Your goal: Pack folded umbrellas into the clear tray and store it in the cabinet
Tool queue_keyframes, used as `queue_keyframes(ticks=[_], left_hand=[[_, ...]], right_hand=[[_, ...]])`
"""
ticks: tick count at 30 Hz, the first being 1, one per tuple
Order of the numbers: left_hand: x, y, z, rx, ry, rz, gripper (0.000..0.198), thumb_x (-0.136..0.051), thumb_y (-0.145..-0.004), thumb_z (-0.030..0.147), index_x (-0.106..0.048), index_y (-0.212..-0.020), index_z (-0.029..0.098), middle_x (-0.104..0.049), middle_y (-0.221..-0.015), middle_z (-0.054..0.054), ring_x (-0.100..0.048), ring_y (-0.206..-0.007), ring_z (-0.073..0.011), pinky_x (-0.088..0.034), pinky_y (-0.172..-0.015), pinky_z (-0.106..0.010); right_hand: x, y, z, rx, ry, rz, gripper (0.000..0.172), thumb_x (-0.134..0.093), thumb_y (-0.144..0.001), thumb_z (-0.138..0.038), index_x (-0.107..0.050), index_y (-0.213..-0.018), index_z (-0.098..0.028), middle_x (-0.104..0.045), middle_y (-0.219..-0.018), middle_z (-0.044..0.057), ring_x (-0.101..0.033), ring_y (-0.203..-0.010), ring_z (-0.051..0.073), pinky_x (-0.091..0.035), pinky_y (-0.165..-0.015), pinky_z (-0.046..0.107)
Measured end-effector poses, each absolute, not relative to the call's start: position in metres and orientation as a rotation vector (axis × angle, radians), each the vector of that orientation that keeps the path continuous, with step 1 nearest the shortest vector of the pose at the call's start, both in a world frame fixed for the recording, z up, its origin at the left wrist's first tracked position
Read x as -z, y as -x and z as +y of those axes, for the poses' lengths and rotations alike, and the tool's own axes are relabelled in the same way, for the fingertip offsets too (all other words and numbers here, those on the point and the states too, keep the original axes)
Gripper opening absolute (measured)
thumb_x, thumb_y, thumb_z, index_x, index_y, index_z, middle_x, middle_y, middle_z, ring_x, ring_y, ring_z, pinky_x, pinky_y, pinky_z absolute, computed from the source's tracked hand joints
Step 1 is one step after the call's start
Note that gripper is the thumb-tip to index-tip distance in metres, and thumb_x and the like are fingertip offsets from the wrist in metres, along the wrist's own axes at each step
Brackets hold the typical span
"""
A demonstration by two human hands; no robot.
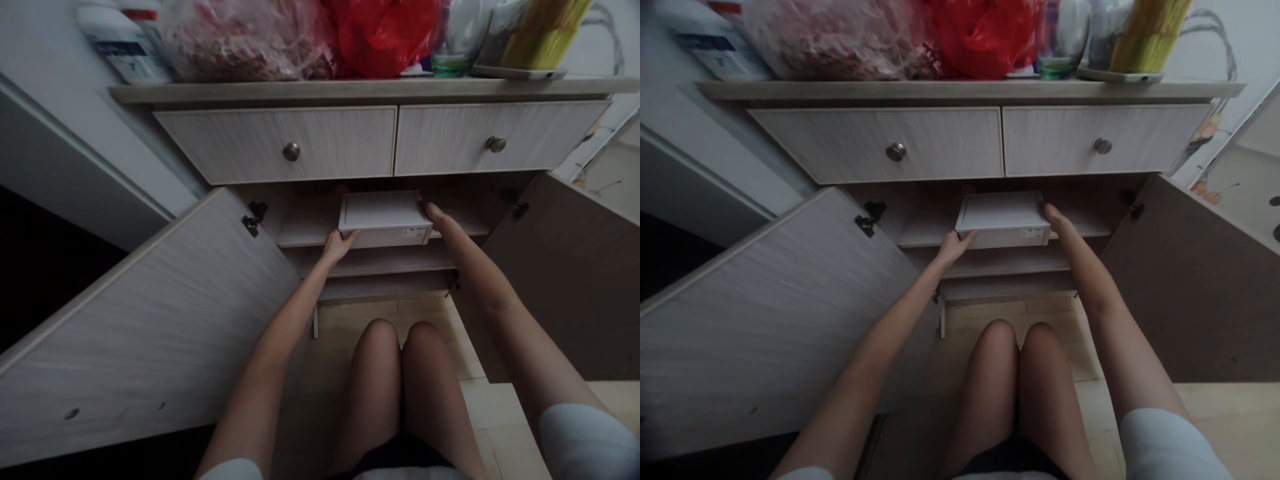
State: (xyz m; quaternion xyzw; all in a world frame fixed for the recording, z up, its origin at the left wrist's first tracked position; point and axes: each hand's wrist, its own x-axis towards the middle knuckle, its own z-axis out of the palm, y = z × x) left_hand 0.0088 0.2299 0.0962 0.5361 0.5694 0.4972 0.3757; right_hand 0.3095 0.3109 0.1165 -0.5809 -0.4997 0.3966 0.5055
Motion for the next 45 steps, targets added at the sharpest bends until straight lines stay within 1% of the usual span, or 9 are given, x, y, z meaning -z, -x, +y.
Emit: queue_keyframes(ticks=[3, 5, 8, 12, 16, 24, 28, 36, 45], left_hand=[[-0.099, -0.004, 0.221, -1.376, -1.583, 1.562, 0.061, -0.090, -0.066, 0.041, -0.067, -0.115, 0.014, -0.066, -0.129, -0.024, -0.042, -0.143, -0.0428, -0.034, -0.118, -0.053], [-0.098, -0.002, 0.215, -1.429, -1.904, 1.563, 0.073, -0.084, -0.075, 0.046, -0.058, -0.135, 0.014, -0.051, -0.150, -0.024, -0.029, -0.152, -0.0402, -0.025, -0.123, -0.055], [-0.093, -0.007, 0.211, -1.193, -2.421, 1.400, 0.063, -0.065, -0.092, 0.042, -0.050, -0.147, 0.014, -0.044, -0.157, -0.021, -0.025, -0.154, -0.0347, -0.016, -0.127, -0.056], [-0.079, -0.019, 0.220, -0.959, -2.662, 1.352, 0.056, -0.054, -0.097, 0.031, -0.048, -0.150, 0.012, -0.045, -0.156, -0.022, -0.028, -0.153, -0.0344, -0.017, -0.127, -0.058], [-0.072, -0.023, 0.232, -0.978, -2.655, 1.384, 0.061, -0.055, -0.097, 0.033, -0.044, -0.153, 0.011, -0.037, -0.161, -0.022, -0.023, -0.155, -0.0351, -0.016, -0.127, -0.058], [-0.074, -0.023, 0.264, -0.933, -2.645, 1.418, 0.059, -0.056, -0.097, 0.029, -0.045, -0.150, 0.005, -0.035, -0.161, -0.024, -0.020, -0.156, -0.0353, -0.013, -0.127, -0.056], [-0.073, -0.027, 0.284, -0.916, -2.647, 1.436, 0.059, -0.055, -0.097, 0.028, -0.044, -0.151, 0.006, -0.036, -0.161, -0.024, -0.020, -0.156, -0.0347, -0.014, -0.127, -0.059], [-0.077, -0.032, 0.312, -0.802, -2.703, 1.565, 0.061, -0.052, -0.096, 0.024, -0.041, -0.152, 0.003, -0.032, -0.163, -0.024, -0.018, -0.156, -0.0344, -0.013, -0.128, -0.056], [-0.082, -0.035, 0.339, -0.681, -2.755, 1.613, 0.065, -0.049, -0.096, 0.028, -0.034, -0.157, 0.008, -0.030, -0.164, -0.022, -0.018, -0.156, -0.0339, -0.014, -0.127, -0.057]], right_hand=[[-0.121, -0.311, 0.292, -0.702, 1.469, -1.190, 0.041, -0.041, -0.100, -0.035, -0.064, -0.126, -0.015, -0.063, -0.134, 0.017, -0.051, -0.132, 0.029, -0.039, -0.112, 0.046], [-0.118, -0.309, 0.267, -0.392, 1.429, -1.372, 0.044, -0.043, -0.100, -0.037, -0.059, -0.135, -0.017, -0.052, -0.149, 0.016, -0.041, -0.141, 0.028, -0.029, -0.117, 0.046], [-0.103, -0.299, 0.228, 0.073, 1.285, -1.870, 0.039, -0.047, -0.101, -0.037, -0.064, -0.131, -0.020, -0.057, -0.144, 0.014, -0.045, -0.136, 0.030, -0.026, -0.117, 0.048], [-0.085, -0.290, 0.209, 0.321, 1.273, -2.122, 0.036, -0.039, -0.105, -0.030, -0.070, -0.124, -0.027, -0.069, -0.127, 0.009, -0.053, -0.123, 0.027, -0.024, -0.115, 0.047], [-0.086, -0.289, 0.224, 0.390, 1.302, -2.109, 0.038, -0.038, -0.105, -0.027, -0.073, -0.120, -0.030, -0.073, -0.119, 0.007, -0.054, -0.114, 0.027, -0.025, -0.110, 0.048], [-0.089, -0.287, 0.258, 0.386, 1.324, -2.110, 0.038, -0.041, -0.103, -0.024, -0.075, -0.120, -0.028, -0.073, -0.115, 0.010, -0.051, -0.107, 0.030, -0.032, -0.097, 0.047], [-0.088, -0.288, 0.279, 0.390, 1.333, -2.115, 0.040, -0.039, -0.103, -0.022, -0.076, -0.118, -0.026, -0.073, -0.113, 0.012, -0.050, -0.105, 0.031, -0.033, -0.091, 0.047], [-0.094, -0.284, 0.308, 0.364, 1.405, -2.150, 0.038, -0.043, -0.102, -0.017, -0.075, -0.119, -0.021, -0.071, -0.113, 0.013, -0.054, -0.108, 0.030, -0.039, -0.092, 0.042], [-0.104, -0.277, 0.332, 0.320, 1.566, -2.129, 0.040, -0.044, -0.096, -0.011, -0.076, -0.119, -0.019, -0.071, -0.120, 0.013, -0.059, -0.110, 0.028, -0.043, -0.092, 0.037]])
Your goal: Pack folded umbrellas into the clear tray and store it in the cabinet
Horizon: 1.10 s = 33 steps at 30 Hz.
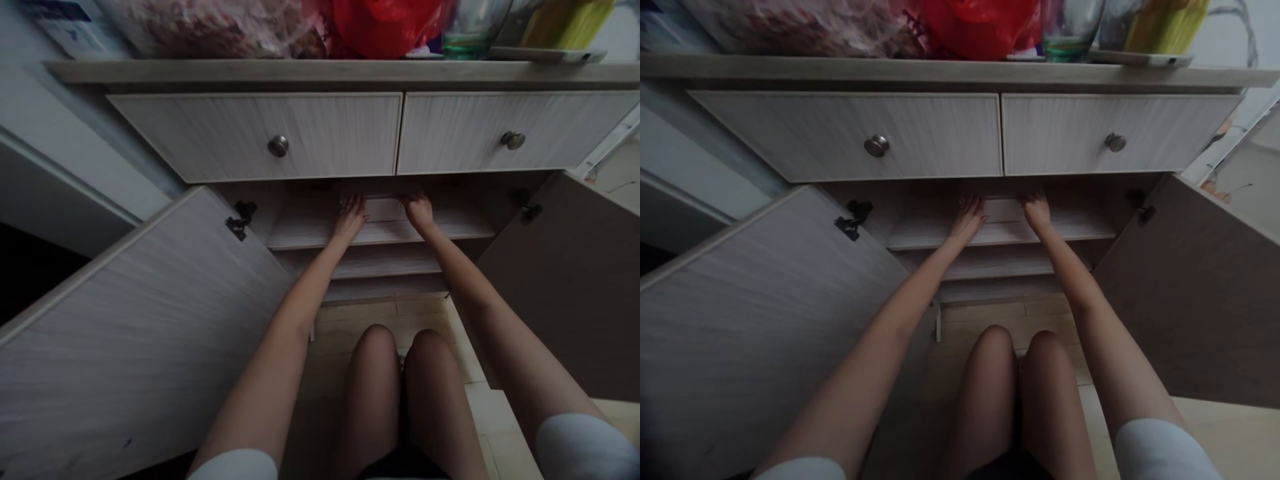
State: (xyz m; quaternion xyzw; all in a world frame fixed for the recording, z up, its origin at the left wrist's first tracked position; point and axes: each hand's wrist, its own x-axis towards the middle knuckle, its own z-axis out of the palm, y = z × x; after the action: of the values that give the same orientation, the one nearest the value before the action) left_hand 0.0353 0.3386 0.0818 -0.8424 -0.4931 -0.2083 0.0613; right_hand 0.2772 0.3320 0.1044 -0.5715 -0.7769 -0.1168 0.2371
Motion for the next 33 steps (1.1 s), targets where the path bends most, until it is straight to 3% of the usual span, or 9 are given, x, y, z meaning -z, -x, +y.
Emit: queue_keyframes(ticks=[8, 13, 18, 24, 30, 33], left_hand=[[-0.084, -0.037, 0.360, 0.693, 2.605, -1.522, 0.064, -0.049, -0.096, 0.026, -0.037, -0.155, 0.005, -0.030, -0.164, -0.023, -0.017, -0.157, -0.0317, -0.014, -0.128, -0.050], [-0.083, -0.038, 0.376, 0.795, 2.622, -1.548, 0.060, -0.051, -0.095, 0.025, -0.043, -0.153, 0.009, -0.037, -0.161, -0.022, -0.021, -0.156, -0.0319, -0.017, -0.127, -0.051], [-0.080, -0.037, 0.384, 0.826, 2.637, -1.538, 0.059, -0.046, -0.098, 0.028, -0.041, -0.154, 0.014, -0.036, -0.162, -0.019, -0.020, -0.157, -0.0264, -0.018, -0.127, -0.048], [-0.085, -0.037, 0.380, 0.702, 2.630, -1.551, 0.062, -0.046, -0.097, 0.027, -0.037, -0.155, 0.007, -0.030, -0.164, -0.021, -0.018, -0.157, -0.0274, -0.017, -0.127, -0.045], [-0.114, -0.045, 0.366, 0.672, 2.621, -1.695, 0.055, -0.048, -0.096, 0.021, -0.046, -0.150, 0.012, -0.047, -0.156, -0.020, -0.038, -0.149, -0.0265, -0.028, -0.123, -0.045], [-0.128, -0.042, 0.333, 0.823, 2.528, -1.750, 0.049, -0.043, -0.098, 0.018, -0.051, -0.146, 0.008, -0.052, -0.150, -0.021, -0.047, -0.143, -0.0256, -0.034, -0.120, -0.041]], right_hand=[[-0.106, -0.275, 0.349, 0.263, 1.564, -2.077, 0.039, -0.044, -0.093, -0.010, -0.078, -0.111, -0.016, -0.070, -0.117, 0.017, -0.057, -0.110, 0.031, -0.043, -0.092, 0.040], [-0.107, -0.273, 0.360, 0.314, 1.589, -2.076, 0.041, -0.042, -0.092, -0.011, -0.078, -0.111, -0.015, -0.071, -0.113, 0.018, -0.059, -0.103, 0.028, -0.046, -0.086, 0.038], [-0.109, -0.271, 0.365, 0.346, 1.694, -2.097, 0.042, -0.040, -0.094, -0.010, -0.077, -0.115, -0.015, -0.071, -0.116, 0.018, -0.060, -0.104, 0.028, -0.047, -0.087, 0.039], [-0.111, -0.269, 0.363, 0.372, 1.701, -2.100, 0.044, -0.039, -0.095, -0.011, -0.075, -0.120, -0.013, -0.070, -0.118, 0.021, -0.061, -0.105, 0.029, -0.048, -0.089, 0.039], [-0.136, -0.258, 0.340, 0.227, 1.909, -2.114, 0.038, -0.047, -0.095, -0.014, -0.072, -0.123, -0.011, -0.072, -0.110, 0.022, -0.066, -0.102, 0.031, -0.051, -0.084, 0.040], [-0.147, -0.268, 0.295, 0.152, 1.780, -2.044, 0.041, -0.054, -0.096, -0.023, -0.064, -0.135, -0.013, -0.067, -0.124, 0.021, -0.067, -0.105, 0.030, -0.053, -0.085, 0.039]])
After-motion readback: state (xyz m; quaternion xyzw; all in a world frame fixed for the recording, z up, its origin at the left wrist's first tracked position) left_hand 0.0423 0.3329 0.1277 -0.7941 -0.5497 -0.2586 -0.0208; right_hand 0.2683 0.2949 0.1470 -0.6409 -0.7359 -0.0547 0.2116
